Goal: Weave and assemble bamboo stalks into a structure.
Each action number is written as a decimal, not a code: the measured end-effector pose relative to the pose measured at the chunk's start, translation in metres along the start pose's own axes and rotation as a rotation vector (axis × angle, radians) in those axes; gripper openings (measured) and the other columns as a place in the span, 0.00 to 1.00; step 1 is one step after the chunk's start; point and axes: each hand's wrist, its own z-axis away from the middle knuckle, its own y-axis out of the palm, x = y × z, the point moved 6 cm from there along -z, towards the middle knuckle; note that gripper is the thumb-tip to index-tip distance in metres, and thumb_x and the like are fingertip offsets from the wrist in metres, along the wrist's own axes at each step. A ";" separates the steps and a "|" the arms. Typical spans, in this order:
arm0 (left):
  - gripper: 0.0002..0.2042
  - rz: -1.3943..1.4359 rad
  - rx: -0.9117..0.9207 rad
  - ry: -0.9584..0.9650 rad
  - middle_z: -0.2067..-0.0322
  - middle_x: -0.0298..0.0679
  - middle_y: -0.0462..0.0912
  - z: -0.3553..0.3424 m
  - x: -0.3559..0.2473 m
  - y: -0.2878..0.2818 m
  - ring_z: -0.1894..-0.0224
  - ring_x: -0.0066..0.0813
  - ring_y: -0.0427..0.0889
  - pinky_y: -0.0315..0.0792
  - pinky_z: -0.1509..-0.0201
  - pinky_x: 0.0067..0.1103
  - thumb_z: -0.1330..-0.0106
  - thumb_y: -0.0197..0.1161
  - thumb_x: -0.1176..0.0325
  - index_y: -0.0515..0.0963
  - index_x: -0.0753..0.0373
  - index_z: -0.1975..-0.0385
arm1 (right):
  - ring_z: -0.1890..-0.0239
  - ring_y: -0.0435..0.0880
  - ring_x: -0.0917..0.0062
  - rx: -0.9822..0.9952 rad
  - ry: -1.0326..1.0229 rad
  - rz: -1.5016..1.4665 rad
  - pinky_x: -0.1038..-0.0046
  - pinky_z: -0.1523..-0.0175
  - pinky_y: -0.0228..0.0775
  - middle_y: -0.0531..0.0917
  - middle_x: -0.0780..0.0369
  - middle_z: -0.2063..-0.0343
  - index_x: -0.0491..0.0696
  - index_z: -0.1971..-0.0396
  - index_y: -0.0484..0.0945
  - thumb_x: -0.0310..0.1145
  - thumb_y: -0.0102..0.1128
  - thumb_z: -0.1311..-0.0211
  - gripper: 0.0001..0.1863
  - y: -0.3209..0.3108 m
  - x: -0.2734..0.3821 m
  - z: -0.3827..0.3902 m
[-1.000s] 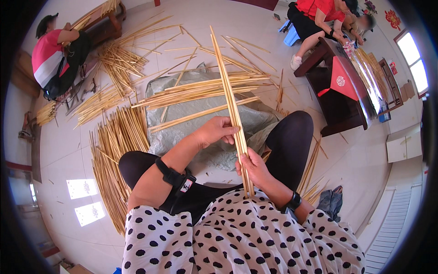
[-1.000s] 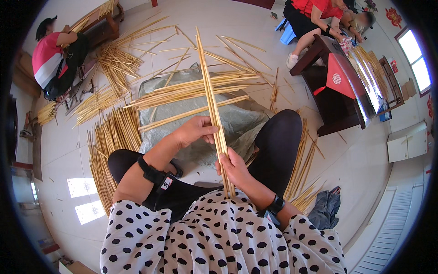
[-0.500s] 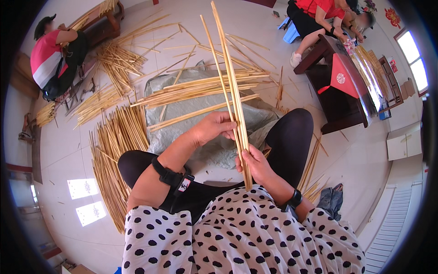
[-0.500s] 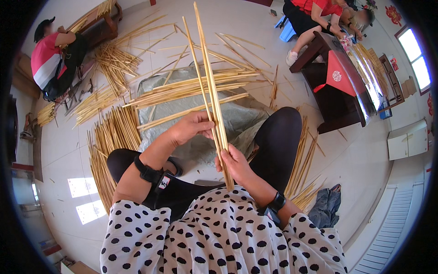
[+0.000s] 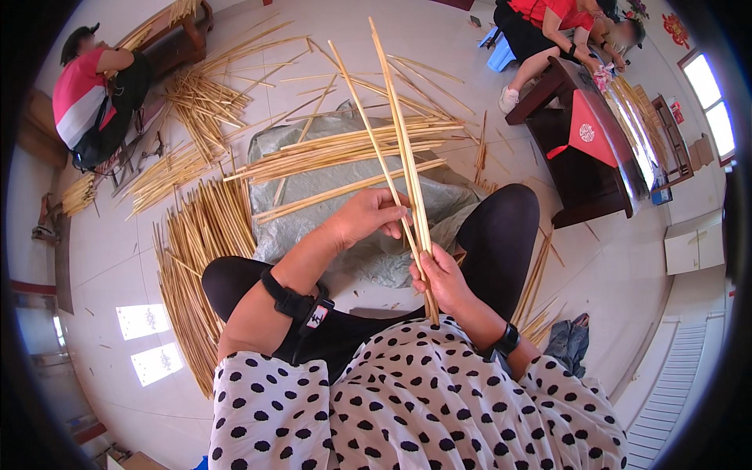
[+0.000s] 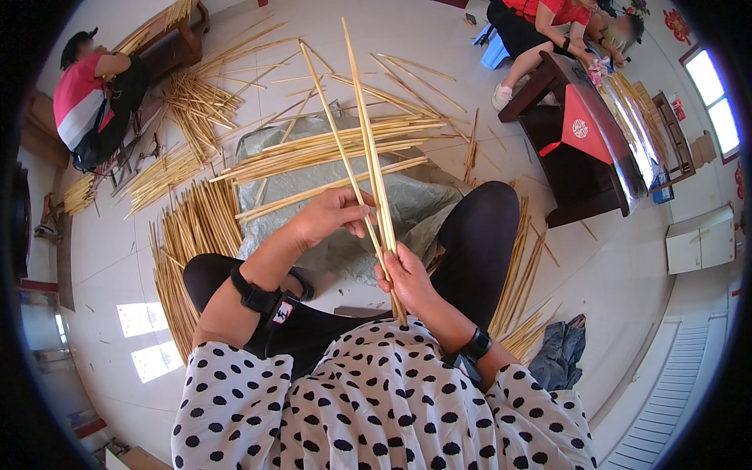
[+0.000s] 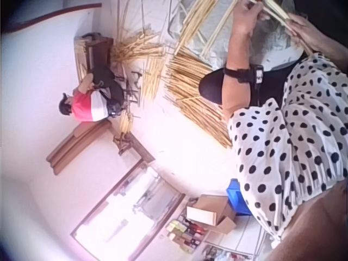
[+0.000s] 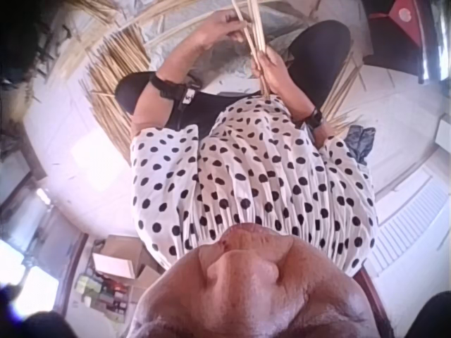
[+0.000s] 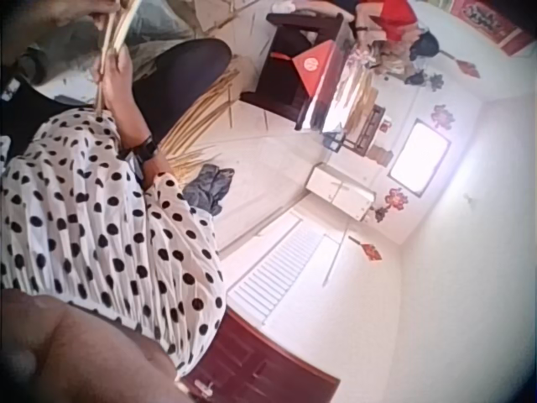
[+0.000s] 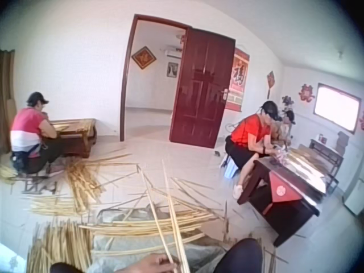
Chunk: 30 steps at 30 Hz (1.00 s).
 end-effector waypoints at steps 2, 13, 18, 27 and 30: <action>0.15 0.014 0.002 0.006 0.66 0.37 0.82 -0.001 0.002 0.001 0.73 0.20 0.79 0.74 0.66 0.15 0.36 0.57 0.63 0.74 0.67 0.56 | 0.82 0.66 0.84 0.001 0.016 0.024 0.83 0.75 0.60 0.70 0.64 0.78 0.46 0.62 0.65 0.35 0.37 0.28 0.09 0.001 -0.001 0.001; 0.13 0.137 0.011 -0.067 0.74 0.36 0.81 -0.009 0.022 0.003 0.78 0.18 0.78 0.73 0.72 0.13 0.39 0.63 0.61 0.79 0.67 0.67 | 0.82 0.65 0.83 0.090 0.026 0.030 0.82 0.75 0.60 0.69 0.64 0.79 0.44 0.60 0.65 0.36 0.35 0.28 0.12 0.006 -0.003 0.002; 0.12 0.160 -0.009 -0.063 0.73 0.36 0.81 -0.007 0.022 0.002 0.77 0.18 0.78 0.73 0.71 0.14 0.40 0.63 0.62 0.79 0.66 0.66 | 0.82 0.64 0.83 0.096 0.033 0.045 0.82 0.75 0.59 0.69 0.64 0.79 0.44 0.59 0.65 0.36 0.35 0.28 0.12 0.008 -0.003 0.003; 0.22 0.240 0.163 0.007 0.63 0.39 0.80 0.001 0.004 0.013 0.67 0.22 0.78 0.74 0.63 0.18 0.44 0.66 0.66 0.71 0.67 0.51 | 0.83 0.59 0.85 0.128 0.102 -0.153 0.82 0.76 0.56 0.66 0.66 0.81 0.45 0.62 0.65 0.40 0.36 0.28 0.13 0.013 0.001 0.006; 0.22 0.284 0.199 0.046 0.64 0.40 0.80 0.006 -0.004 0.017 0.66 0.24 0.78 0.74 0.63 0.19 0.46 0.68 0.67 0.72 0.66 0.51 | 0.84 0.58 0.86 0.154 0.139 -0.187 0.83 0.77 0.55 0.65 0.67 0.82 0.46 0.63 0.65 0.42 0.38 0.28 0.13 0.015 0.002 0.008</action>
